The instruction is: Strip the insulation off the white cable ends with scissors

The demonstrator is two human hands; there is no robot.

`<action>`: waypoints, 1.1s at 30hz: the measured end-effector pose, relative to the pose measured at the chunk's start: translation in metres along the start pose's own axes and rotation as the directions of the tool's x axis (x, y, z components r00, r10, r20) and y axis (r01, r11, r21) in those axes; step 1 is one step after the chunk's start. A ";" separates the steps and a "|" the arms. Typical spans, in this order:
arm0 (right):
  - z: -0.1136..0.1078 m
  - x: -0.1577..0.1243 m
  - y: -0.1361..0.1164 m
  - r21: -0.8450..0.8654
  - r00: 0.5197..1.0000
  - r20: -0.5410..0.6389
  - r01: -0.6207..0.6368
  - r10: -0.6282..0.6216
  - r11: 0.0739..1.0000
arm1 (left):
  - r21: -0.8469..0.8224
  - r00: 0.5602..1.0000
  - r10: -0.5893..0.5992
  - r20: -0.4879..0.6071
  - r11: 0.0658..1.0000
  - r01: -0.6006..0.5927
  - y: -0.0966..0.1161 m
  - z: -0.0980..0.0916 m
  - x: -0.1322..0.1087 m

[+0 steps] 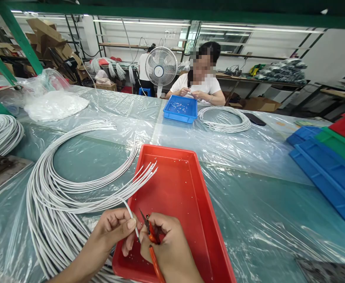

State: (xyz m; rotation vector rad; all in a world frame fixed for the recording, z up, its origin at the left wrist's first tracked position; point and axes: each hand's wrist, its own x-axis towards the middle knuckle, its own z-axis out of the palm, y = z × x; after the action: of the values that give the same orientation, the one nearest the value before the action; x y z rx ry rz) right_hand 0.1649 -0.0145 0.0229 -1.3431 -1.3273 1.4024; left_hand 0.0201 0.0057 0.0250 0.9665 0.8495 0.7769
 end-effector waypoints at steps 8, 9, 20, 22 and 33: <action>0.003 0.004 0.012 0.323 0.993 0.034 -0.120 0.115 0.939 | -0.087 0.997 -0.026 0.069 0.996 0.032 -0.005 -0.005 0.005; 0.005 0.004 0.015 0.361 0.990 0.053 -0.140 0.130 0.922 | -0.096 0.997 -0.025 0.076 0.995 0.033 -0.005 -0.005 0.005; 0.021 -0.003 0.035 0.442 0.984 0.047 -0.174 0.171 0.880 | -0.151 0.988 0.060 -0.142 0.985 -0.082 -0.005 0.000 0.004; 0.011 -0.004 0.032 0.334 0.988 -0.061 -0.112 0.140 0.936 | -0.106 0.982 0.078 -0.174 0.990 -0.097 -0.006 0.001 0.005; -0.005 -0.021 0.021 -0.308 0.925 -0.332 0.079 -0.185 0.948 | -0.055 0.985 0.012 -0.174 0.998 -0.022 -0.020 0.004 0.011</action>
State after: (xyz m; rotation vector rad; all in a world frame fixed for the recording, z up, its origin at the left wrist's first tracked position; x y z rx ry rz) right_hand 0.1755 -0.0380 0.0065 -1.5782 -1.3782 0.8386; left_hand 0.0320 0.0068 0.0048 0.8654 0.9654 0.9054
